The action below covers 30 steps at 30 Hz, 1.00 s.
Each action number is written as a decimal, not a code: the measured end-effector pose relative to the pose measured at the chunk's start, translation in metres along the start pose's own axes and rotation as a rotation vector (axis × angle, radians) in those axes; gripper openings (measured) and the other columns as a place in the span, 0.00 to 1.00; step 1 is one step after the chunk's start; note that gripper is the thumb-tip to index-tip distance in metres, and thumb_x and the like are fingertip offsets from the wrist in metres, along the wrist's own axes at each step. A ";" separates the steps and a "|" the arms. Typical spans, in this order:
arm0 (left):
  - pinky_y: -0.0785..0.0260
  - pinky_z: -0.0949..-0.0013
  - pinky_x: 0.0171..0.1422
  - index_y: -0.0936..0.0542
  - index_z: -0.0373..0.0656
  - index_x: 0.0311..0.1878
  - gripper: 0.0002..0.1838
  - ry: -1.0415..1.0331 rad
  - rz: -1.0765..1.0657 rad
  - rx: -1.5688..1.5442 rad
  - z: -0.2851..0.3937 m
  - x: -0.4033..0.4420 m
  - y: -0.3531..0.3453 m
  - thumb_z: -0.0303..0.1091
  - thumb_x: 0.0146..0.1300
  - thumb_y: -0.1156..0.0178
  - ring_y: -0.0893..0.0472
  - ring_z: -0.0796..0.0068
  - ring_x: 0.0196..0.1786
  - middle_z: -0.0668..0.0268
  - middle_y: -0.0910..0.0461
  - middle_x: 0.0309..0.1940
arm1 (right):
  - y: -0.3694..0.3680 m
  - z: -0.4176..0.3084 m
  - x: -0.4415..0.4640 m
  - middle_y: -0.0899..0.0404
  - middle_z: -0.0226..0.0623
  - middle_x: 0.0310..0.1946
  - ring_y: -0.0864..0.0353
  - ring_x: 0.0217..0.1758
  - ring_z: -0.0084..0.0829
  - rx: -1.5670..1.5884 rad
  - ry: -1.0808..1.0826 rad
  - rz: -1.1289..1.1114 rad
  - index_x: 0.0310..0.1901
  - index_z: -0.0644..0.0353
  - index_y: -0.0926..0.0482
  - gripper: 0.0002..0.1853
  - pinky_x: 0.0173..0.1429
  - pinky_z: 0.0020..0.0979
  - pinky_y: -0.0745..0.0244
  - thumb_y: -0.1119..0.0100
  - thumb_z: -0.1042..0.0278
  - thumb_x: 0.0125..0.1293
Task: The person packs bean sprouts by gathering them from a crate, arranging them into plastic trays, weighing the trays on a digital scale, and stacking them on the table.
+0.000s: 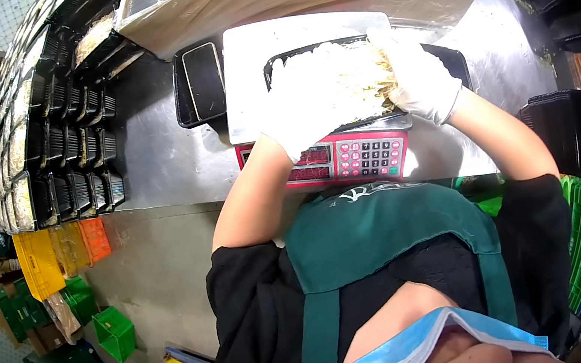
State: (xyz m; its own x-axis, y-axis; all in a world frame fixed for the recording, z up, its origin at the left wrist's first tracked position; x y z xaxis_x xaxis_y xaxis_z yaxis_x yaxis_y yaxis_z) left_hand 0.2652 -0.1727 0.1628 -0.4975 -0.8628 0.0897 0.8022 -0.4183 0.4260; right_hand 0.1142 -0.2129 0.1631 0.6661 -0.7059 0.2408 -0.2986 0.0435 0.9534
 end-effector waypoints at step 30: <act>0.37 0.62 0.66 0.30 0.39 0.61 0.31 0.143 0.805 -0.079 -0.020 -0.126 0.078 0.34 0.54 0.30 0.26 0.59 0.57 0.54 0.27 0.54 | -0.082 0.143 -0.138 0.18 0.42 0.41 0.19 0.45 0.45 -0.103 -0.212 -0.084 0.53 0.50 0.22 0.23 0.49 0.40 0.25 0.49 0.79 0.55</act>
State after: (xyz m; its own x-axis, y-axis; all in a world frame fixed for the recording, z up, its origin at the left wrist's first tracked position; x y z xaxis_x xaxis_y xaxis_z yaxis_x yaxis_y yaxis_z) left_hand 0.3970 -0.1017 0.1671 0.2829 -0.9328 0.2234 0.9191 0.3302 0.2150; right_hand -0.0512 -0.2199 0.0260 0.5242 -0.8421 0.1270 -0.1699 0.0428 0.9845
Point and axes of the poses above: each hand's wrist, its own x-axis towards the middle knuckle, its own y-axis out of the back of the hand, z = x × y, the point moved 6 cm from there along x, towards the middle knuckle
